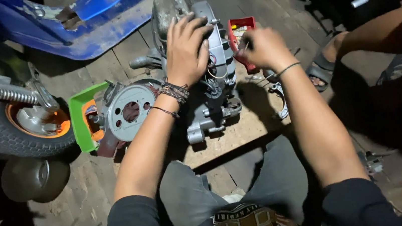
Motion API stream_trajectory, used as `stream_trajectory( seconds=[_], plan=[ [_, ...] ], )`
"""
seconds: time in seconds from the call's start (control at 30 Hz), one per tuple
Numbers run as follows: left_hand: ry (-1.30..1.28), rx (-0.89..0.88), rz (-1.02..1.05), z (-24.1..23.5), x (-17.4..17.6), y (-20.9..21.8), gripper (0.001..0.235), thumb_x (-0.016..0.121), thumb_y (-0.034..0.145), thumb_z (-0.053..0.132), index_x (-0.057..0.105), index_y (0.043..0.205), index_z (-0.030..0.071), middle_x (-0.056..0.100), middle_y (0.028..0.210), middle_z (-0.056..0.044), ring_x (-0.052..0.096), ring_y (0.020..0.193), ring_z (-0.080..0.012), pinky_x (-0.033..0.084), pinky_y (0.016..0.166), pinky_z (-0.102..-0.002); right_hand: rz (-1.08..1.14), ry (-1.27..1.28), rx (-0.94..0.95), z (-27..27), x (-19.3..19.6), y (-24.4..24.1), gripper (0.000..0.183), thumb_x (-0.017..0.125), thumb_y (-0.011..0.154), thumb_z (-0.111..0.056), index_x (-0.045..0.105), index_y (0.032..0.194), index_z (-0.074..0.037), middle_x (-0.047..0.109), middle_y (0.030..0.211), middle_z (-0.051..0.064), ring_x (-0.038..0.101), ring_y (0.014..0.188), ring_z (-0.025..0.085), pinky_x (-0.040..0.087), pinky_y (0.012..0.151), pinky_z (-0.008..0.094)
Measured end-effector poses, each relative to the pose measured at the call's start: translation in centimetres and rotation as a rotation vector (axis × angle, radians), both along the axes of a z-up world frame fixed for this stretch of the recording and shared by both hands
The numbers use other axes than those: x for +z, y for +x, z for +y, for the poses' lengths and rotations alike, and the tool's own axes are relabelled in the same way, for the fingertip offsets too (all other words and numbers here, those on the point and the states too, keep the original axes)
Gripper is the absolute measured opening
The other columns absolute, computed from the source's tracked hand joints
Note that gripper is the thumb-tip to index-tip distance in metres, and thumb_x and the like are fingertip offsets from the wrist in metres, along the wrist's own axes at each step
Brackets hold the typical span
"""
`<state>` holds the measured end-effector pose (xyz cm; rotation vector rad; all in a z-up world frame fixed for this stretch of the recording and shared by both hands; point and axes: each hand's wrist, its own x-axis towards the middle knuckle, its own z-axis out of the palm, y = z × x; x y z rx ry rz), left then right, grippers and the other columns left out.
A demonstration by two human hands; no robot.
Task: Inspecting and assembling various components of a motorcycle engine, including electrical wiring and small mechanical parts.
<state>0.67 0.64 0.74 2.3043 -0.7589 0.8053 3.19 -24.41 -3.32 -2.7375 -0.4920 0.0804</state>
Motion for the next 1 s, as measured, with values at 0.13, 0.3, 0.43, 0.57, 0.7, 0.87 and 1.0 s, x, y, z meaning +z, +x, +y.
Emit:
stream_trajectory(
  seconds=[0.13,0.3,0.43,0.57,0.7,0.87,1.0],
  plan=[
    [0.005,-0.014,-0.006,0.3,0.6,-0.2,0.031,0.060,0.092,0.010,0.069,0.121,0.008,0.064,0.133,-0.008,0.045,0.137,-0.0312,0.022,0.125,-0.055,-0.218,0.134,-0.168,-0.9,3.0,-1.3,0.022,0.075,0.083,-0.012,0.073,0.102,0.000,0.075,0.089,0.017,0.068,0.071,0.039,0.053,0.068,0.048],
    [0.021,0.003,-0.033,0.3,-0.3,0.7,0.032,0.060,0.091,0.011,0.067,0.123,0.008,0.063,0.134,-0.008,0.046,0.137,-0.0312,0.022,0.125,-0.056,-0.199,0.292,0.007,1.0,4.3,-2.4,0.023,0.065,0.080,-0.001,0.073,0.101,0.001,0.076,0.096,0.018,0.069,0.076,0.037,0.055,0.072,0.046],
    [0.049,-0.039,-0.058,1.1,-1.7,1.5,0.032,0.048,0.102,0.027,0.065,0.127,0.020,0.061,0.134,-0.004,0.048,0.135,-0.0310,0.021,0.120,-0.056,-0.189,-0.035,-0.053,2.0,1.6,-0.5,0.022,0.071,0.088,-0.021,0.073,0.106,-0.010,0.073,0.096,0.019,0.070,0.100,0.046,0.058,0.083,0.055],
    [0.045,-0.036,-0.056,0.8,-1.7,1.7,0.031,0.048,0.102,0.026,0.065,0.127,0.019,0.061,0.135,-0.006,0.047,0.136,-0.0323,0.021,0.120,-0.056,-0.295,-0.172,-0.137,-0.3,-1.3,1.7,0.029,0.076,0.082,-0.024,0.073,0.109,-0.014,0.068,0.099,0.011,0.070,0.100,0.038,0.059,0.081,0.051],
    [0.037,-0.038,-0.048,0.8,-1.9,1.7,0.032,0.048,0.102,0.028,0.066,0.127,0.020,0.061,0.134,-0.004,0.047,0.137,-0.0306,0.020,0.121,-0.055,-0.259,-0.093,-0.128,1.0,1.8,-0.7,0.023,0.071,0.084,-0.022,0.074,0.106,-0.015,0.068,0.096,0.012,0.070,0.096,0.042,0.058,0.078,0.055],
    [0.050,-0.033,-0.070,0.9,-2.1,1.9,0.031,0.049,0.102,0.028,0.065,0.128,0.020,0.061,0.134,-0.005,0.048,0.135,-0.0309,0.022,0.120,-0.055,-0.226,-0.119,-0.160,0.6,-2.2,2.0,0.020,0.072,0.082,-0.018,0.077,0.101,-0.014,0.071,0.095,0.013,0.073,0.095,0.040,0.060,0.080,0.053],
    [0.044,-0.035,-0.057,0.9,-1.9,1.7,0.032,0.048,0.103,0.027,0.064,0.129,0.019,0.061,0.136,-0.005,0.047,0.137,-0.0315,0.021,0.120,-0.055,-0.316,-0.056,-0.169,-0.2,-0.9,0.9,0.019,0.068,0.087,-0.018,0.076,0.103,-0.014,0.069,0.092,0.012,0.072,0.094,0.042,0.059,0.076,0.053]
  ],
)
